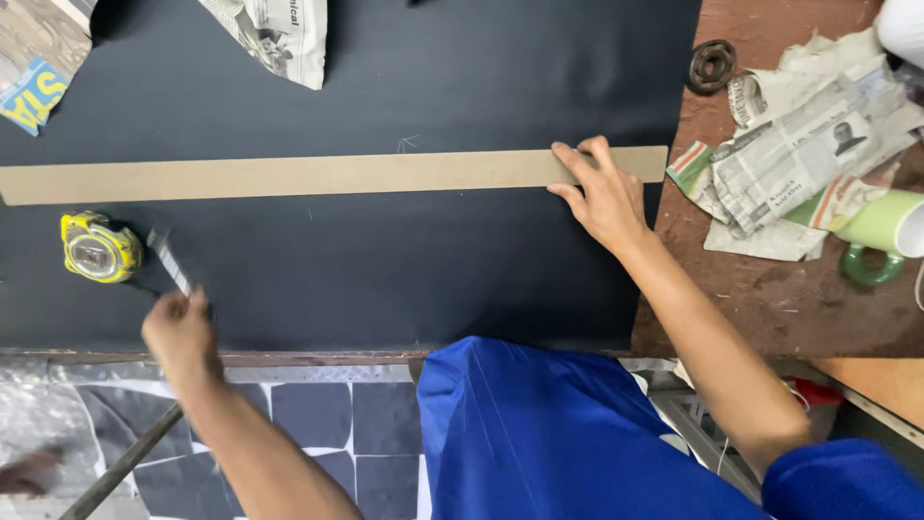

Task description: The person measures a large black sheet on a workbench using a yellow tape measure and marks points with a white chalk-like marker. They then use a long wooden straightedge to draw straight lines across the sheet, repeating the process to create a grid of marked lines.

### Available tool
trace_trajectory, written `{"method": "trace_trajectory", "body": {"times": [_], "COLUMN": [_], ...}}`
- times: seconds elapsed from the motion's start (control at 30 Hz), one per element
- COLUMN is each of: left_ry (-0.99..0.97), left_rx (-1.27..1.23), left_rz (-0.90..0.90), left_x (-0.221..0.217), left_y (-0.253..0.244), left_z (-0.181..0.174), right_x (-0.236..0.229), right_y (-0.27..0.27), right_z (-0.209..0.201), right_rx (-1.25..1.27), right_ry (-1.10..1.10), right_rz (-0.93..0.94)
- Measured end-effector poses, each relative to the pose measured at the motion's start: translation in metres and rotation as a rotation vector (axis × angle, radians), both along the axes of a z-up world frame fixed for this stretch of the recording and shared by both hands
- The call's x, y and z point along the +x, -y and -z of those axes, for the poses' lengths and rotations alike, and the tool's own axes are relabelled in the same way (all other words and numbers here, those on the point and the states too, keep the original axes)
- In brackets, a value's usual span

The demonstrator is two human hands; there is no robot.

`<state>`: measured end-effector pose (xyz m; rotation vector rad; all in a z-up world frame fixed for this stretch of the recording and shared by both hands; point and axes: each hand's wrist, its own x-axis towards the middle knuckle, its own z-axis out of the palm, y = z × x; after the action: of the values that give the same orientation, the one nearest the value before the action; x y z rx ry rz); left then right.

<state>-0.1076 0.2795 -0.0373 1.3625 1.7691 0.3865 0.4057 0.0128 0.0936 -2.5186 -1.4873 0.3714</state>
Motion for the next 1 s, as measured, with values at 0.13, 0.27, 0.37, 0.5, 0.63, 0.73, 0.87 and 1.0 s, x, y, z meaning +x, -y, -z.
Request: {"method": "trace_trajectory", "body": {"times": [0.13,0.27,0.37,0.5,0.63,0.73,0.87,1.0], "left_ry": [0.256,0.502,0.324,0.221,0.226,0.122,-0.141,-0.278], "left_rx": [0.018,0.246,0.452,0.597,0.566,0.693,0.515,0.356], "left_rz": [-0.283,-0.124,0.061,0.116,0.092,0.084,0.247,0.456], "left_x": [-0.005,0.06,0.13,0.208,0.238,0.225,0.208,0.215], "left_y": [0.018,-0.009,-0.044,-0.081,-0.095,-0.064,0.008,0.036], "left_z": [-0.036,-0.02,0.015,0.047,0.044,0.024,-0.004,-0.005], "right_x": [-0.001,-0.002,-0.002,0.005,0.007,0.007,0.02,0.04], "right_y": [0.005,0.015,0.02,0.016,0.026,0.043,0.073,0.095], "right_z": [0.005,0.01,0.012,0.014,0.015,0.018,0.02,0.028], "right_rx": [0.034,0.046,0.059,0.04,0.118,0.226,0.333,0.32], "right_ry": [0.051,0.067,0.065,0.029,0.047,0.012,0.098,0.226], "right_rz": [0.025,0.066,0.093,0.187,0.196,0.289,0.461,0.428]}}
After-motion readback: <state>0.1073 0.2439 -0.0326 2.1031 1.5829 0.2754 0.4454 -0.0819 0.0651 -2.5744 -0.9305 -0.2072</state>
